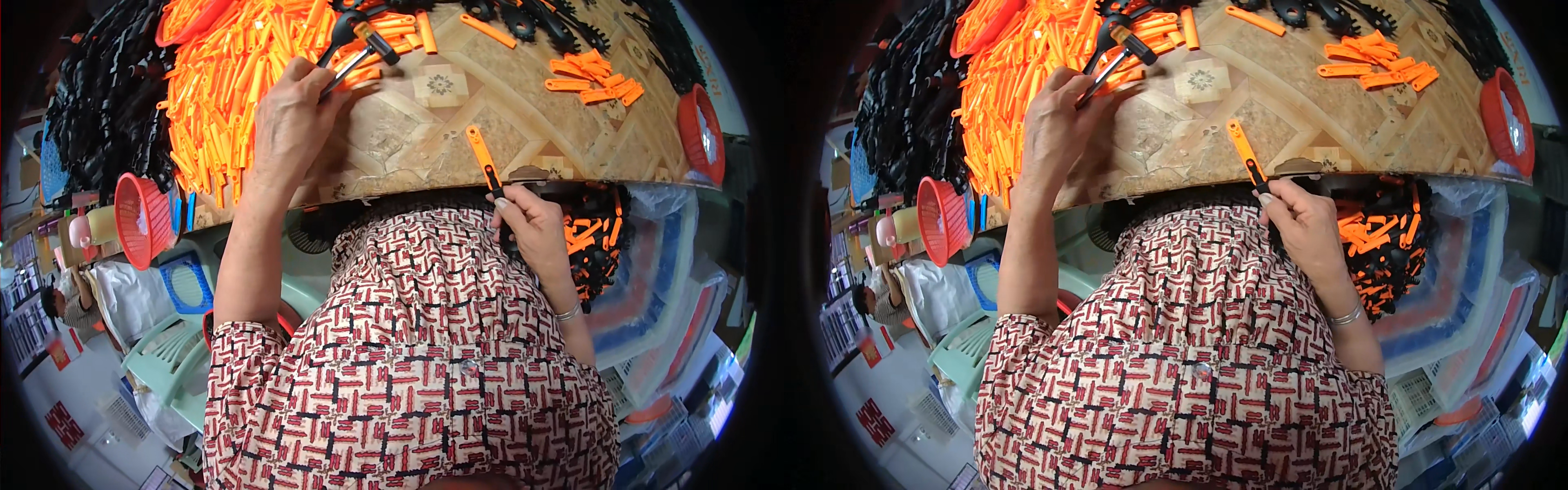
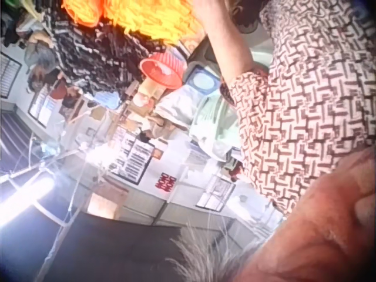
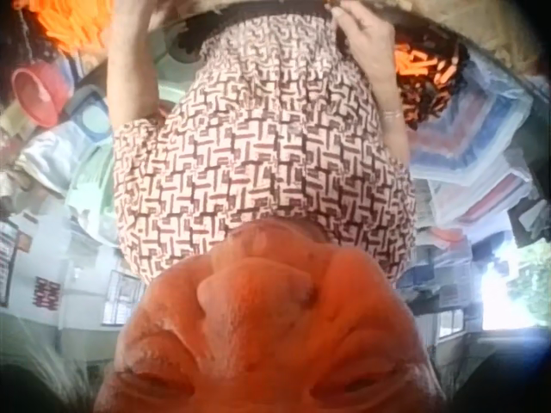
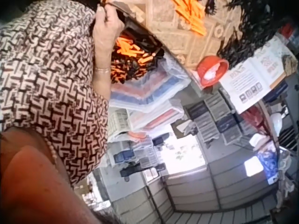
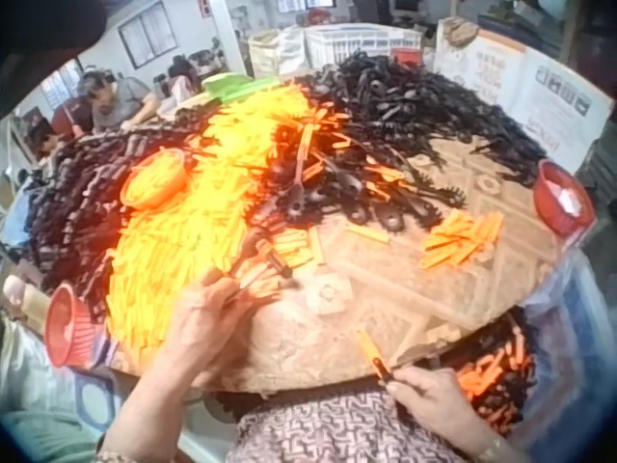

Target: The person assembles orange and black plastic components at a wooden workbench. They repeatedly pick up an orange handle and a black head, fit them together, and use a hammer to secure the connection. The person then places the finished items on the table and repeats the process with new parts.

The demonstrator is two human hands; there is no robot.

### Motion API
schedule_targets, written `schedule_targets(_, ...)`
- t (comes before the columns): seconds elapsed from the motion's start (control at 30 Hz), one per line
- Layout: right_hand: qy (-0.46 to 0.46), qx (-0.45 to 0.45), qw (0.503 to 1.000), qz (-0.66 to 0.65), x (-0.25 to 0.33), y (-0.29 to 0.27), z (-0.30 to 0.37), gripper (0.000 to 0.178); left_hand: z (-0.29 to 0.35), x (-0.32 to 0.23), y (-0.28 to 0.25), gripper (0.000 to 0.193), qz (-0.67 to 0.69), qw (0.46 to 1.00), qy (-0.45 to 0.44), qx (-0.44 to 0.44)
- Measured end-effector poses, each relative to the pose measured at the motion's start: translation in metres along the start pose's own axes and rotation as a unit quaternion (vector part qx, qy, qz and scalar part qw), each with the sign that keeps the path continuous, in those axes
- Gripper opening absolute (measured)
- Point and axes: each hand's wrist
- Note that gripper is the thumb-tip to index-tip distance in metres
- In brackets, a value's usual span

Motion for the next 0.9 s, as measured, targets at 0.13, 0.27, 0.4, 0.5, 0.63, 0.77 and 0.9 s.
schedule_targets(0.13,0.009,0.001,1.000,0.002,0.000,0.001,-0.002,0.014,-0.006,-0.021,0.010,0.018,0.286,0.952,-0.084,0.073)
schedule_targets(0.27,0.012,0.016,1.000,0.015,0.013,0.000,-0.004,0.016,-0.001,-0.075,0.023,0.019,0.567,0.787,-0.165,0.176)
schedule_targets(0.4,0.037,0.030,0.999,0.003,0.010,0.000,-0.005,0.019,0.008,-0.100,0.048,0.019,0.612,0.733,-0.184,0.234)
schedule_targets(0.5,0.063,0.028,0.997,-0.047,0.012,0.001,-0.004,0.020,0.013,-0.110,0.050,0.022,0.568,0.765,-0.176,0.247)
schedule_targets(0.63,0.074,0.045,0.993,-0.084,0.012,0.000,-0.006,0.021,0.018,-0.109,0.048,0.025,0.537,0.794,-0.165,0.230)
schedule_targets(0.77,0.069,0.067,0.987,-0.127,0.002,0.000,-0.009,0.021,0.018,-0.111,0.046,0.025,0.526,0.804,-0.159,0.225)
schedule_targets(0.9,0.080,0.078,0.978,-0.173,0.006,0.000,-0.009,0.021,0.014,-0.108,0.045,0.022,0.564,0.776,-0.159,0.234)
Point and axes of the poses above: each hand's wrist, its own z-axis away from the middle knuckle, its own y-axis out of the palm, x = y × z, and after that the axes turned 1 degree about y, right-handed
